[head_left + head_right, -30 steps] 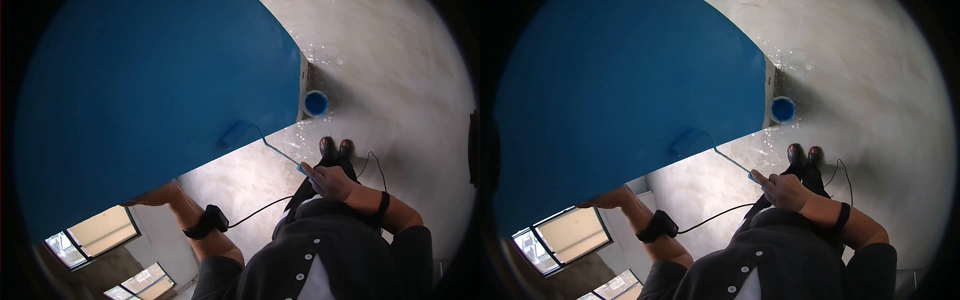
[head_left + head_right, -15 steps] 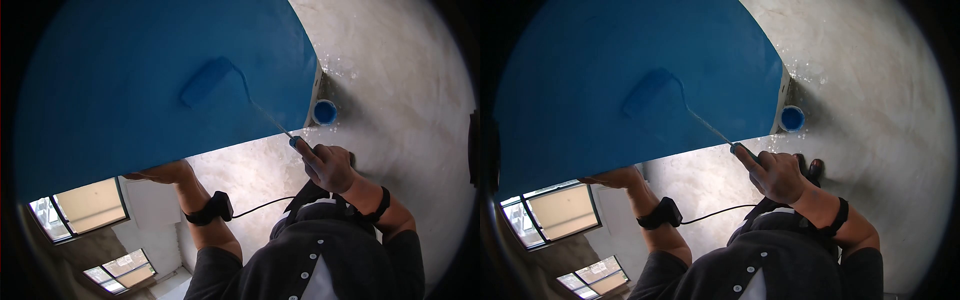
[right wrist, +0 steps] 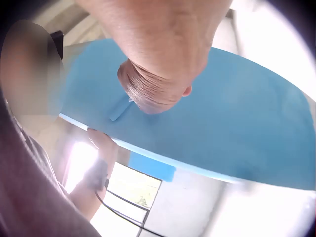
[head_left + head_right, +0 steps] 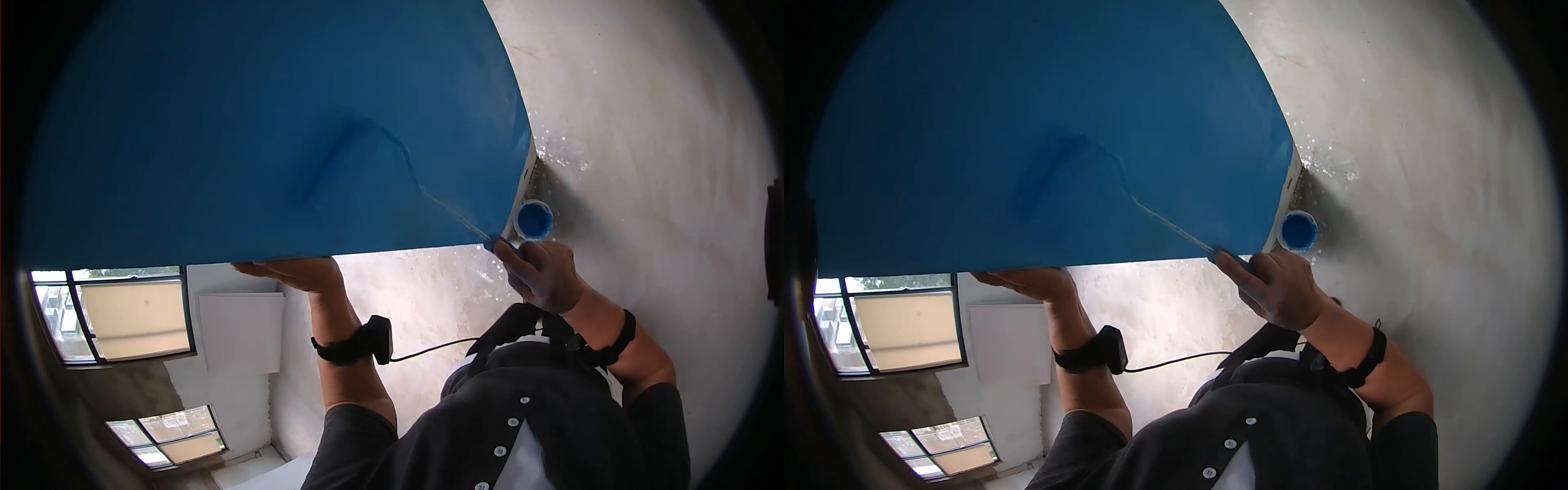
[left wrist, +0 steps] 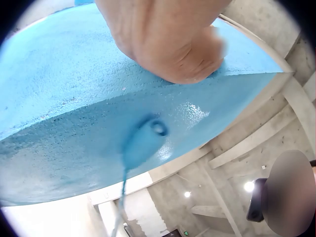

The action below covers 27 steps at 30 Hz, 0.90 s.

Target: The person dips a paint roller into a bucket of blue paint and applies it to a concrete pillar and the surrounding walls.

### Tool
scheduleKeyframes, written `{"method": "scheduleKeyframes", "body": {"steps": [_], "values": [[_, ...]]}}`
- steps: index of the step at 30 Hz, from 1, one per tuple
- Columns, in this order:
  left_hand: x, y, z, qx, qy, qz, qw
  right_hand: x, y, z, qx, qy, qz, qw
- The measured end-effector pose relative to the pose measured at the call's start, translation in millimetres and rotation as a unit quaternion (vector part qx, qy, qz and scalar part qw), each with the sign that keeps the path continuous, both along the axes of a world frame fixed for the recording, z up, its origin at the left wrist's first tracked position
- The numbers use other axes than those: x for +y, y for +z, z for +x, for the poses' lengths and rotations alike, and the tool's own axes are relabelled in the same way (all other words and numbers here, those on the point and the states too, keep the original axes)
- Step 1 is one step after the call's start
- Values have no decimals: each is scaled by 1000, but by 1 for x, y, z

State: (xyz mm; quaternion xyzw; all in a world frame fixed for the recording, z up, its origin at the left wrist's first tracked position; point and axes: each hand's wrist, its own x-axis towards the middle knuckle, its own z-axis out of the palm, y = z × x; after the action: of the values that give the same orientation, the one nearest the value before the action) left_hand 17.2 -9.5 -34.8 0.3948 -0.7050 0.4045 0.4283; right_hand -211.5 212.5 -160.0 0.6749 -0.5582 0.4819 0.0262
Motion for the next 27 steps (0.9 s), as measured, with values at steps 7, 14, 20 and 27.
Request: {"method": "scheduleKeyframes", "body": {"steps": [7, 14, 20, 27], "values": [[-9, -10, -3, 22, -126, -50, 991, 6, 8, -6, 3, 13, 13, 1000], [-3, -10, -18, 201, -237, 73, 947, -28, 137, -23, 2, 12, -41, 999], [-3, -15, -24, 273, -283, 84, 916, 18, 51, -12, 31, 38, 43, 998], [-4, -17, -25, 254, -268, 68, 927, -32, 163, -28, 85, 8, -90, 992]]}}
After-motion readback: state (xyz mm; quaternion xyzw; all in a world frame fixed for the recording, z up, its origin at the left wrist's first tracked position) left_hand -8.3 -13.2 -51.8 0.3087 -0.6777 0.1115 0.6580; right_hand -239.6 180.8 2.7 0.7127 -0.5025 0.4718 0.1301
